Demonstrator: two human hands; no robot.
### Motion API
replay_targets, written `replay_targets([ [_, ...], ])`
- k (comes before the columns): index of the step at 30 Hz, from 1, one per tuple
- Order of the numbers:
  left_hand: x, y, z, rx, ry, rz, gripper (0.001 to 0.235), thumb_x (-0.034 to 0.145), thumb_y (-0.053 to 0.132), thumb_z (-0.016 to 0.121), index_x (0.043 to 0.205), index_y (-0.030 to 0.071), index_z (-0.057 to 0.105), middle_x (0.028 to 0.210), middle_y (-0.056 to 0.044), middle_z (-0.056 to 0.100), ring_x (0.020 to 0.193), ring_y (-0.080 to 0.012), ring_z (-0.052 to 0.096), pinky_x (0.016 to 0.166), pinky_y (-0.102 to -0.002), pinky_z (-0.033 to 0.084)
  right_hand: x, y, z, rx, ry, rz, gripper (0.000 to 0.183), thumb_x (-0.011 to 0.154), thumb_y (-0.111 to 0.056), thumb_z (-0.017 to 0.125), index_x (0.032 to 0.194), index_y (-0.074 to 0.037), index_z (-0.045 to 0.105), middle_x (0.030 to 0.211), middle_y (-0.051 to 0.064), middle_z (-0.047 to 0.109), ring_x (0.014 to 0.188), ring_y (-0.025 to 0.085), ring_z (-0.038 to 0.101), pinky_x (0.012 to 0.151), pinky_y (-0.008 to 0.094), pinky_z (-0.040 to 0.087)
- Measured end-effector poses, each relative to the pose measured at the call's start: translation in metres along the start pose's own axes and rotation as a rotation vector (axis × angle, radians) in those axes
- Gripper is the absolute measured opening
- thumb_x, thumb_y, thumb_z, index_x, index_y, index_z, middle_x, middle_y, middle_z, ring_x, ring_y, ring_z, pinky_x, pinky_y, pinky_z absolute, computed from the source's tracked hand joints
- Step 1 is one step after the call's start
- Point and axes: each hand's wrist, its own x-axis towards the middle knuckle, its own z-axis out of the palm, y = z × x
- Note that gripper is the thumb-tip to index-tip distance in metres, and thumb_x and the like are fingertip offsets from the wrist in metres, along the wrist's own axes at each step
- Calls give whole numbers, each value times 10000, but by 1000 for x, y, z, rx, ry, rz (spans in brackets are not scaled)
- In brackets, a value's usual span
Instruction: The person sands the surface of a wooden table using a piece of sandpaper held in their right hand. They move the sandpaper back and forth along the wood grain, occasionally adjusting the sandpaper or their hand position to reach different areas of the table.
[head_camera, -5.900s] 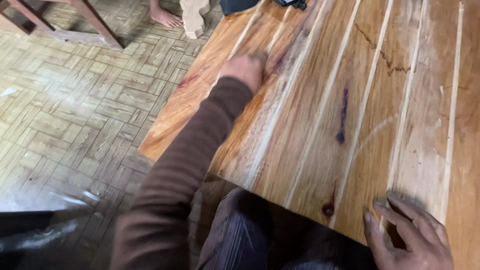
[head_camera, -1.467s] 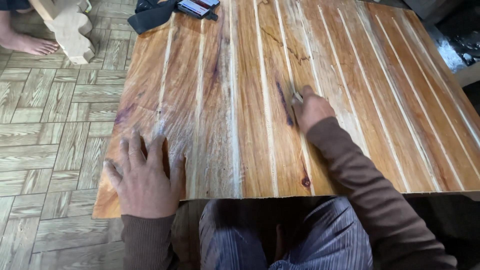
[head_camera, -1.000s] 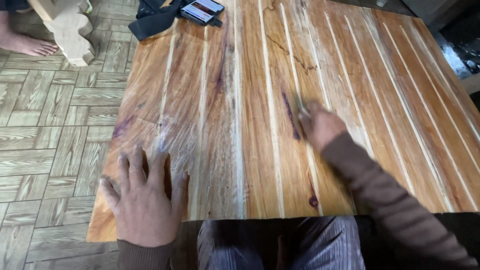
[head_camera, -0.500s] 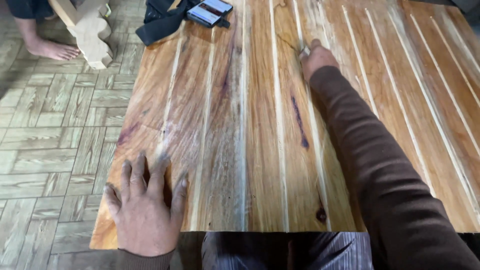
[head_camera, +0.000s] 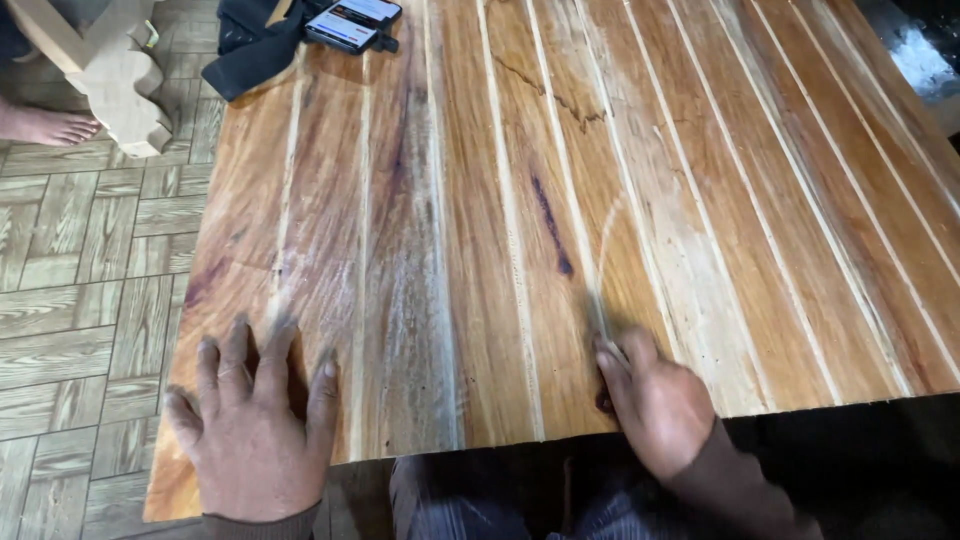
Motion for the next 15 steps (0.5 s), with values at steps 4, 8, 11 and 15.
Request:
replay_targets([
  [4, 1, 2, -3, -2, -10, 9, 572, 959, 539, 531, 1396, 185, 635, 1559, -167, 546, 1488, -423, 430, 1111, -728, 276, 2, -2, -2, -81, -2, 61, 228, 1032, -344, 436, 1137, -142, 449, 686, 17, 721, 498, 276, 720, 435, 451, 574],
  [8, -1, 2, -3, 37, 21, 49, 550, 993, 536, 514, 1375, 165, 653, 1529, -207, 587, 1483, -421, 458, 1108, -694, 311, 53, -40, -40, -67, -135, 121, 346, 1090, -254, 295, 1367, -83, 412, 657, 36, 588, 421, 181, 579, 310, 307, 516],
  [11, -2, 1, -4, 14, 10, 38, 564, 995, 539, 513, 1389, 158, 651, 1532, -199, 575, 1483, -419, 437, 1102, -698, 300, 105, -51, -54, 36, -65, 49, 299, 1110, -184, 380, 1329, -30, 513, 780, 103, 597, 565, 214, 584, 439, 345, 555],
  [15, -2, 2, -10, -61, -52, 37, 598, 1010, 547, 465, 1424, 143, 613, 1553, -237, 518, 1488, -459, 373, 1109, -726, 242, 148, -38, -36, -137, 34, 16, 345, 1060, -151, 430, 1352, 25, 485, 692, 89, 587, 616, 311, 605, 639, 524, 552],
])
